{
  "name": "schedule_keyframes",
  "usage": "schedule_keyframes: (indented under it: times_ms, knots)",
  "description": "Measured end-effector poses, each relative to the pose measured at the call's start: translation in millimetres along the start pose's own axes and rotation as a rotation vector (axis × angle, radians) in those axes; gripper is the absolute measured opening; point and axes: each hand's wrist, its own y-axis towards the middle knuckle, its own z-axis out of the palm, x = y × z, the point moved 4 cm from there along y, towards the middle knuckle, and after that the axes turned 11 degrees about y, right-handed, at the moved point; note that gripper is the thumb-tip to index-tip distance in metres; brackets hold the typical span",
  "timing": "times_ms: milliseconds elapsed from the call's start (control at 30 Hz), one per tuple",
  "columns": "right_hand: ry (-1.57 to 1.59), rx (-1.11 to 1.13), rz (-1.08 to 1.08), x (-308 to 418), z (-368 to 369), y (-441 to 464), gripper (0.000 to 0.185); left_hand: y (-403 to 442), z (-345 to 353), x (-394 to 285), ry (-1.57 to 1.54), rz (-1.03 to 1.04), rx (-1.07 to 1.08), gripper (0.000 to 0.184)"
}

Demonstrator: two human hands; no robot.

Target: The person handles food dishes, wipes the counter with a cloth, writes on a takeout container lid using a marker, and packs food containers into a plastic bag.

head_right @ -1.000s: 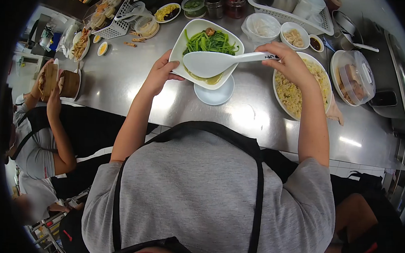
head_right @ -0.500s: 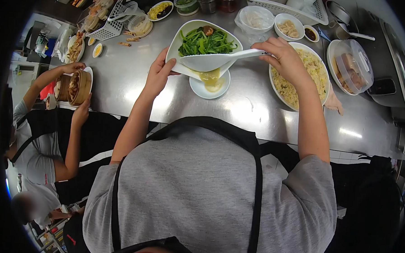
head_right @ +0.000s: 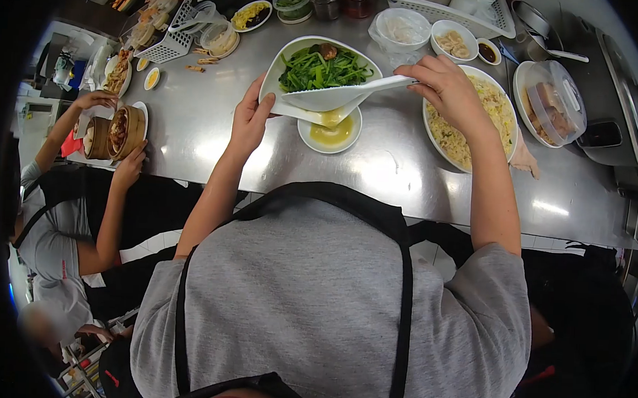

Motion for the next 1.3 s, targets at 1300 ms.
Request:
schedule_keyframes:
  times_ms: [1300]
  knots:
    - [0.584, -0.011, 0.319, -25.4, -35.7, 11.5, 0.035, 8.3, -25.2, 12.4, -0.238, -0.542, 0.144, 0.035]
